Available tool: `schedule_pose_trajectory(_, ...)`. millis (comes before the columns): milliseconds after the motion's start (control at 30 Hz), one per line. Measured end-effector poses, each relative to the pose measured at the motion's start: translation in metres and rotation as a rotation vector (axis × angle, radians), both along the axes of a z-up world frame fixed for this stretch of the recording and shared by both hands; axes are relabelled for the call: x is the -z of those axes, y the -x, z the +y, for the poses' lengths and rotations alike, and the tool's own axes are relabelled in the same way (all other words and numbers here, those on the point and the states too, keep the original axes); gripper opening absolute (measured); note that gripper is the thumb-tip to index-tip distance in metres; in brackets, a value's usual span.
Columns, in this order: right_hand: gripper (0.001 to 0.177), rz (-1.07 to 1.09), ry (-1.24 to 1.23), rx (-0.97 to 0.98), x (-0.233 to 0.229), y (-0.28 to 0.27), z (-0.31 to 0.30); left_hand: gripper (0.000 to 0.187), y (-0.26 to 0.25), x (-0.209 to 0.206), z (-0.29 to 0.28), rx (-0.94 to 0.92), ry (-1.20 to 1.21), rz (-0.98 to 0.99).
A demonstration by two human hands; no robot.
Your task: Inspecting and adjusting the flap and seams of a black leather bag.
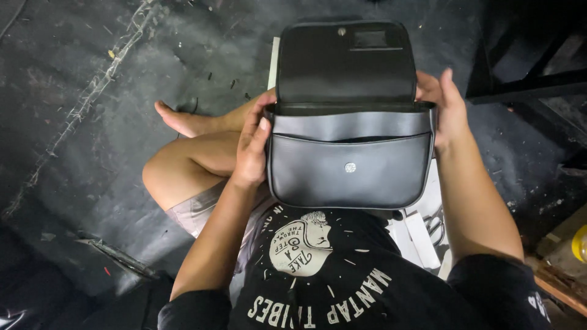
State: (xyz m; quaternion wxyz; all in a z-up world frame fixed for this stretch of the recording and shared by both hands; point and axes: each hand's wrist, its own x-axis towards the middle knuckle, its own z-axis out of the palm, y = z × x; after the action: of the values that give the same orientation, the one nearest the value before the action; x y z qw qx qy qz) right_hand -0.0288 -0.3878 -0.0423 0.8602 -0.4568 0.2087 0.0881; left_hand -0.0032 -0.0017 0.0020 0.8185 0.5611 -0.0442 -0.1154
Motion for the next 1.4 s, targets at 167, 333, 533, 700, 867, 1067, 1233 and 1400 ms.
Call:
schedule_pose_trajectory(167,0.059,0.005,0.153,-0.130,-0.013,-0.074,-0.002,0.056,0.001,-0.027,0.007,0.089,-0.079,0.080)
schedule_pose_trajectory(333,0.048,-0.095,0.240,-0.067,-0.011,-0.138,-0.006,0.065,0.006,-0.023,0.007,0.082,-0.081,0.126)
schedule_pose_trajectory(533,0.029,-0.136,0.367,-0.094,-0.074,-0.156,-0.002,0.076,0.013,-0.010,0.010,0.061,-0.049,0.114)
schedule_pose_trajectory(700,0.031,-0.256,0.593,-0.295,-0.112,-0.147,-0.020,0.084,0.023,-0.009,0.016,0.181,-0.032,0.138)
schedule_pose_trajectory(867,0.051,-0.357,0.954,-0.501,-0.176,-0.126,0.001,0.095,0.042,-0.015,0.024,0.302,-0.084,0.051)
schedule_pose_trajectory(1067,0.040,-0.583,1.538,-0.686,-0.208,-0.117,0.032,0.093,0.039,-0.028,0.019,0.210,-0.149,0.116)
schedule_pose_trajectory(1233,0.028,-0.685,1.760,-0.696,-0.205,-0.106,0.043,0.091,0.003,-0.029,0.018,0.117,-0.166,0.211)
schedule_pose_trajectory(1400,0.037,-0.579,1.613,-0.714,-0.217,-0.074,0.051,0.072,-0.015,-0.045,0.015,0.064,-0.103,0.291)
